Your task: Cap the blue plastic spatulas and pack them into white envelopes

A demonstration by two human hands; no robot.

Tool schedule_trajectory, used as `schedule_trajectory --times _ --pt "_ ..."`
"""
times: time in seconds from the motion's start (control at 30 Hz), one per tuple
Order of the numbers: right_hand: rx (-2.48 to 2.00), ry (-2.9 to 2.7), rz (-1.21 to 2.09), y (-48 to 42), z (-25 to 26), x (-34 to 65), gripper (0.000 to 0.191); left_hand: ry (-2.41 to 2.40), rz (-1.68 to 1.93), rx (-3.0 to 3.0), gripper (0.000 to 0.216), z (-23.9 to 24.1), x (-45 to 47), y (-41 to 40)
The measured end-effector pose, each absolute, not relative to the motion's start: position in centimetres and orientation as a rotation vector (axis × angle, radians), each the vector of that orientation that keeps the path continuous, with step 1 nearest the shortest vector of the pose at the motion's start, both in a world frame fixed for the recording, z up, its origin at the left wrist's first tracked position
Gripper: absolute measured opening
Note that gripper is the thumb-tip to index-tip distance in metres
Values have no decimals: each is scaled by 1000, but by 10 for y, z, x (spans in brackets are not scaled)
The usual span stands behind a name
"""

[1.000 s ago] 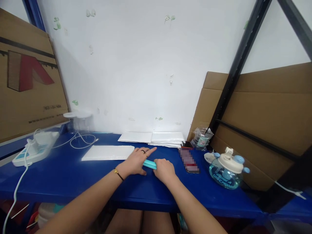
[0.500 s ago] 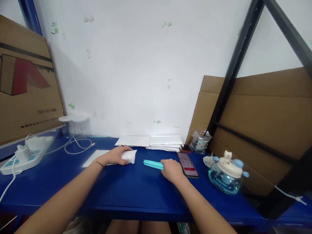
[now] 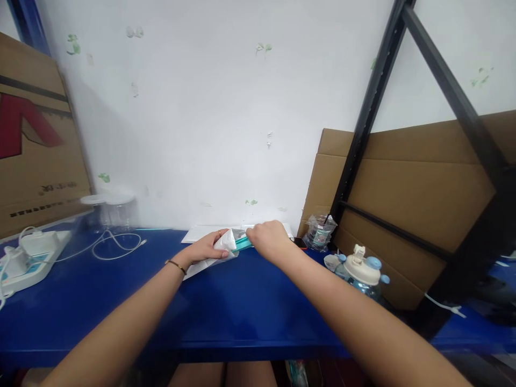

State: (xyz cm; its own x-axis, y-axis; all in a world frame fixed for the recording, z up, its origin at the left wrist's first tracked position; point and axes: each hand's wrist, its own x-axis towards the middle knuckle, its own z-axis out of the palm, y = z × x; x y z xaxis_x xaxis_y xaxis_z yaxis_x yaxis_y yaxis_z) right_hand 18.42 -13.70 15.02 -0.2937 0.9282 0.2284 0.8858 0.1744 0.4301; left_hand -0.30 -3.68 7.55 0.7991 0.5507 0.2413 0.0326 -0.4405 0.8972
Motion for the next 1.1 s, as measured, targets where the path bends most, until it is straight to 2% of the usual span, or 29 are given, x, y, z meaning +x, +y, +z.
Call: schedule_trajectory --times 0.17,0.37,0.57,0.73,0.8,0.87,0.93,0.97,1.03,1.1 --pt "1496 2331 860 -131 192 150 17 273 871 1584 64 70 25 -43" --pt "1333 2201 915 -127 216 118 14 96 926 1265 63 60 32 -41" --pt "1380 2192 803 -125 229 102 15 85 899 1302 66 59 19 -40" --pt "1474 2307 728 -115 231 108 15 132 841 1543 83 57 -4 -43" --pt "1547 2422 717 -108 228 118 23 282 822 1607 75 52 -13 -43" --pt "1647 2604 668 -100 223 130 41 401 819 1584 59 47 -20 -42" --pt "1716 2810 477 -91 217 140 53 467 845 1515 49 43 -25 -40" --pt "1722 2894 332 -87 214 145 49 487 868 1488 47 41 -26 -39" --pt "1673 3036 86 -81 206 151 28 516 923 1454 45 39 -28 -35" --pt "1607 3162 13 -78 196 155 15 525 983 1413 44 35 -27 -33"
